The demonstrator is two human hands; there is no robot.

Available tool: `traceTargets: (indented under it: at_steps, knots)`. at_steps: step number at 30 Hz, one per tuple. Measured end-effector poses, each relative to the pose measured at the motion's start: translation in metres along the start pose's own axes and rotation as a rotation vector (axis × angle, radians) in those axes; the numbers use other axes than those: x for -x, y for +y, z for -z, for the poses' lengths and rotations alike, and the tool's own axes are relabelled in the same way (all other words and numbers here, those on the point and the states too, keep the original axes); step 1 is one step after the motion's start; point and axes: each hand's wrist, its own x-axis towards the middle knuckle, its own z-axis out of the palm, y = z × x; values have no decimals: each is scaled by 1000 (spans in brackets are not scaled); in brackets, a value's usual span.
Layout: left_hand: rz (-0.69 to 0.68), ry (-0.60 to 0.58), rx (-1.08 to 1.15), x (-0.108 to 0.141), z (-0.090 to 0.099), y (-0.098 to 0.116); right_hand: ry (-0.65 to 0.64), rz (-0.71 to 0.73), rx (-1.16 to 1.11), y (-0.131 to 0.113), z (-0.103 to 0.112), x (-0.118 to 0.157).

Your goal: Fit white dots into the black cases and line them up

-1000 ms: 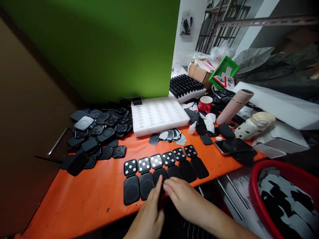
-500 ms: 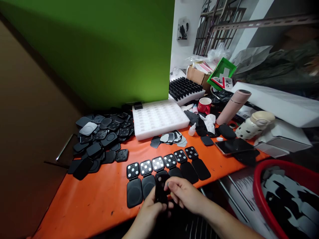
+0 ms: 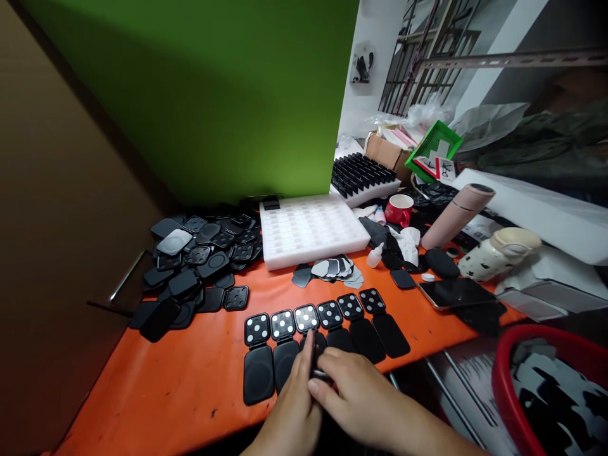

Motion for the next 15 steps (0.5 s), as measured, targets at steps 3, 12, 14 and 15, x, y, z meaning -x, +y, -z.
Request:
traceTargets:
  at_steps: [3,12,14,15]
  knots:
    - [30,-25,23,-2,1,3,21,-56,-62,2,-3,-4]
    - [286,-66,766,-9,5,4,-43,-286,-1102,26,-23,-15]
    - [315,-73,851,-8,9,5,-38,-371,-1288,28,-23,-16]
    - [300,-51,823,-7,11,7,-42,-384,-1315,28,-22,-16]
